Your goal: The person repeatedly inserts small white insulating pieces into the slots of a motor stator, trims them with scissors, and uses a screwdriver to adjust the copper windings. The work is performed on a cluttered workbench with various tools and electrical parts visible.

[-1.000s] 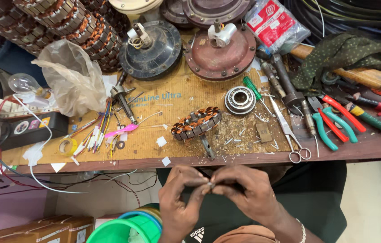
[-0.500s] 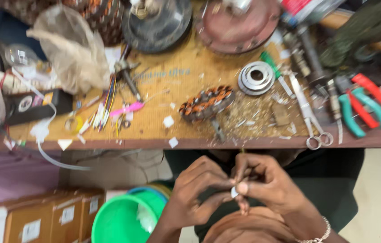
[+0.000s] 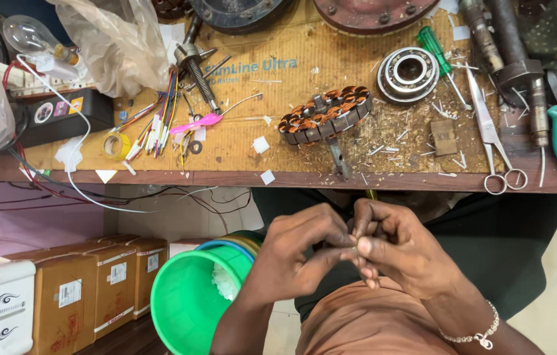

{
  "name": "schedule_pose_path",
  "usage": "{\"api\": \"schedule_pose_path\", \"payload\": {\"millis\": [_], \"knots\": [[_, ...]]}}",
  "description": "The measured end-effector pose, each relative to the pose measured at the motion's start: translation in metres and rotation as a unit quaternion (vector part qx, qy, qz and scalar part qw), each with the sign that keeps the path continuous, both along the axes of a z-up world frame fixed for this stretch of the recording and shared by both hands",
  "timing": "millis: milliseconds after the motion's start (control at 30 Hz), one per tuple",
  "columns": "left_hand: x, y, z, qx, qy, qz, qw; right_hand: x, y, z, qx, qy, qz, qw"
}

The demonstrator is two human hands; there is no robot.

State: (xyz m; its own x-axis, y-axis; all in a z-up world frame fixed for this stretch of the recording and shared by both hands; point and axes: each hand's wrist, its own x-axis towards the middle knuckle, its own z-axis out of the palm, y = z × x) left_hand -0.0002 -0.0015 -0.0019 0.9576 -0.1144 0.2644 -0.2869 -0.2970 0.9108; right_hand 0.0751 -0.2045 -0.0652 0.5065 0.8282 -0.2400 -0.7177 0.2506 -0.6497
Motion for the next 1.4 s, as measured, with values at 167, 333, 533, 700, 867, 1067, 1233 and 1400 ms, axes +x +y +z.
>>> {"api": "schedule_pose_path", "payload": {"millis": [167,333,533,700,867,1067,1233,1400], "knots": [[0.008,-0.014,0.001,-0.030,0.033,0.047,0.998,0.010,-0.005,-0.015,0.028,0.052,-0.010,0.998],[0.034,0.014,0.000,0.172,-0.182,0.074,0.965,0.022,-0.015,-0.020,0.060,-0.003,-0.131,0.990],[0.097,0.047,-0.025,0.212,-0.191,0.135,0.949,0.038,-0.022,-0.004,0.035,-0.170,-0.275,0.946],[0.112,0.047,-0.042,0.182,-0.167,0.190,0.950,0.051,-0.008,0.021,-0.088,-0.425,-0.383,0.815],[0.118,0.044,-0.030,0.187,-0.127,0.184,0.957,0.096,0.020,0.030,-0.183,-0.619,-0.373,0.667],[0.120,0.040,-0.017,0.201,-0.075,0.169,0.962,0.118,0.044,0.029,-0.187,-0.724,-0.329,0.576],[0.123,0.040,-0.015,0.157,-0.057,0.164,0.972,0.124,0.046,0.033,-0.172,-0.760,-0.319,0.540],[0.125,0.038,-0.012,0.145,-0.063,0.168,0.973,0.129,0.043,0.032,-0.175,-0.783,-0.312,0.509]]}}
